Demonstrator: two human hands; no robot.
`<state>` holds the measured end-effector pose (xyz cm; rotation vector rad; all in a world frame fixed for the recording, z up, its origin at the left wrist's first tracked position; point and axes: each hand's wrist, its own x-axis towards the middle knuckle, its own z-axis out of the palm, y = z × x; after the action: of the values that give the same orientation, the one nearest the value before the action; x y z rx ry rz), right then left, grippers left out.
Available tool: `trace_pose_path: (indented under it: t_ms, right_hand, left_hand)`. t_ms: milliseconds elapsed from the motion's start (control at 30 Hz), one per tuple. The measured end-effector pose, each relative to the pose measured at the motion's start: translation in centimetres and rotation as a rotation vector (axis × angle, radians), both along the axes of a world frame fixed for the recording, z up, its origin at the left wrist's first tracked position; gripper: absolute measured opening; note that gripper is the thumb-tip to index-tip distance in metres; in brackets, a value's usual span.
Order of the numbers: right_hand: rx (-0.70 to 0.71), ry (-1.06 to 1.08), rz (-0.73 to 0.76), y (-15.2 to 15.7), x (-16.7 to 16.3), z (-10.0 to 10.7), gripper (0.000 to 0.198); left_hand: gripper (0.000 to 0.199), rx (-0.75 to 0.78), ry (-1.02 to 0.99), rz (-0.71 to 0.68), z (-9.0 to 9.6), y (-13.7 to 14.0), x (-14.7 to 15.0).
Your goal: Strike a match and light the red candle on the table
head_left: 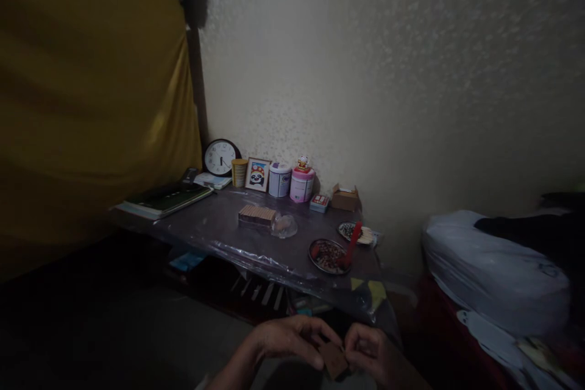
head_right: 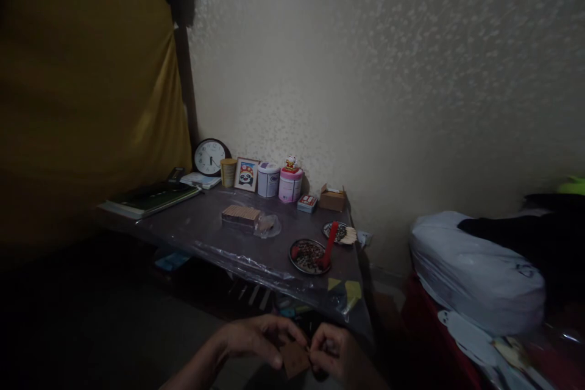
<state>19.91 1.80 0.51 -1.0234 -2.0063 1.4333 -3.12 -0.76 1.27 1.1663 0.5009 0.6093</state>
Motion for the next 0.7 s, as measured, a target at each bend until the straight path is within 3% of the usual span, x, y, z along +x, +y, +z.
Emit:
trace_pose_path:
  t_ms: [367,567,700]
  right_hand:
    - [-0.128,0.069,-0.032,0.6,1.5,0.7,0.025]
    - [0.032,0.146,-0.250,0.2,2.2,3.4,0.029]
    - [0.029,0.296,-0.420,0.6,1.4,3.0,0.023]
  left_hand:
    - [0.055,0.042,-0.139,-0.025,0.6,-0.1,-0.8]
    - [0.052,0.068,-0.259,0.091,0.8,-0.1,-1.0]
    - [0.056,0.074,-0.273,0.129,0.6,-0.1,-0.9]
